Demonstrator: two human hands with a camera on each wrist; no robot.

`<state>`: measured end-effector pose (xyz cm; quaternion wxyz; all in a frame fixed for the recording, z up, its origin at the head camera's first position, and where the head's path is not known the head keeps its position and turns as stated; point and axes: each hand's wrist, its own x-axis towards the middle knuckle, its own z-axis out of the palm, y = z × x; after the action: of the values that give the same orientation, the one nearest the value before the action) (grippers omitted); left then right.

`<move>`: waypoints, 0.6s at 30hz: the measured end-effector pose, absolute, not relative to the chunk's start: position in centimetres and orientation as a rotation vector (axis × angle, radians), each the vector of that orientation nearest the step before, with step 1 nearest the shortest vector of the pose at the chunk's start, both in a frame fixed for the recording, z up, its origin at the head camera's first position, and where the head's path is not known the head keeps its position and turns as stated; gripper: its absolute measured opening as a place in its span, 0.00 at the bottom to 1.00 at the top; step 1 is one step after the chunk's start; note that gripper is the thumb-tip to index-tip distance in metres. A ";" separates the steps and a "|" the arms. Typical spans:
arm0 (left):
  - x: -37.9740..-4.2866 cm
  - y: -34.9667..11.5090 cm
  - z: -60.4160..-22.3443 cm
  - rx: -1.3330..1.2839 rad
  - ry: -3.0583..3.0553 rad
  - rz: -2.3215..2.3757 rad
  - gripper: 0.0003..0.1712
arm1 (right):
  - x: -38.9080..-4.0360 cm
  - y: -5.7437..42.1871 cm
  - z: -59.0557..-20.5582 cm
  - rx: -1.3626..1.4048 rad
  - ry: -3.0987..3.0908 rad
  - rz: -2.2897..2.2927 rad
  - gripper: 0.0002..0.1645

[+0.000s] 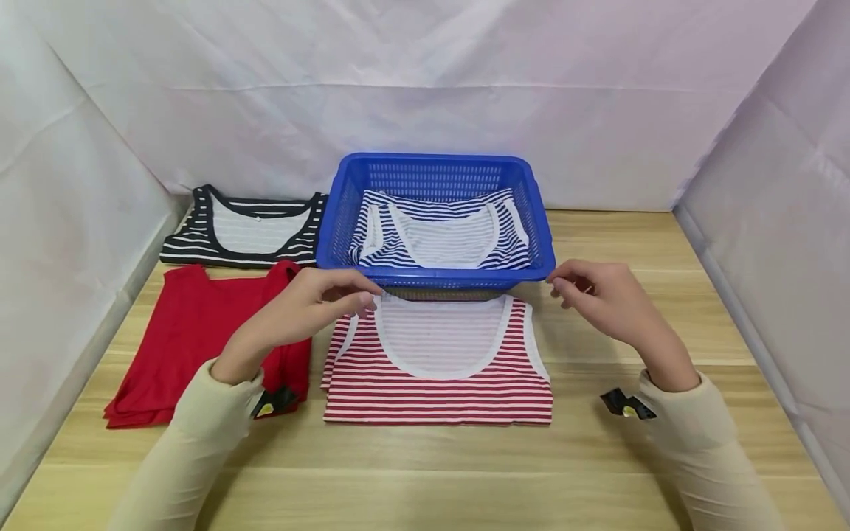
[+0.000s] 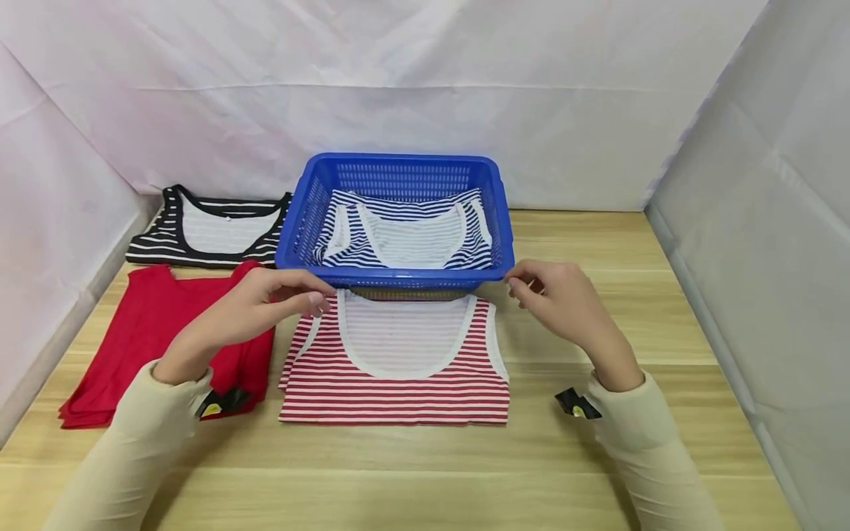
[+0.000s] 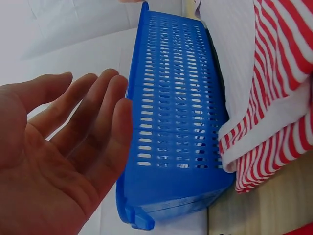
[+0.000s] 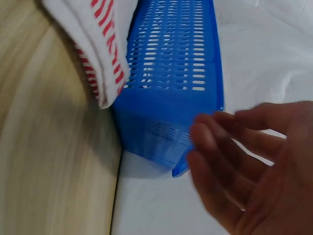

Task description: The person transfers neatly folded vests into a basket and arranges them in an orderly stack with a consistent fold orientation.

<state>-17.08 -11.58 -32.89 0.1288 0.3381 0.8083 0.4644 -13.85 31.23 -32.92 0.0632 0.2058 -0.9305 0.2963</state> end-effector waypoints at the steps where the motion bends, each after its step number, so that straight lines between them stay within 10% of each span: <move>1: -17.1 -11.8 -33.1 0.966 2.334 1.345 0.13 | -13.8 31.4 -33.2 0.634 -2.885 0.873 0.07; 18: -18.3 -12.5 -35.5 0.322 2.332 0.911 0.28 | -13.7 30.2 -36.6 0.392 -3.367 1.465 0.20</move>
<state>-18.30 -12.50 -35.51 0.3038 0.1214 0.8802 0.3440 -13.72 30.24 -36.62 -0.2722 0.1021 -0.8774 0.3817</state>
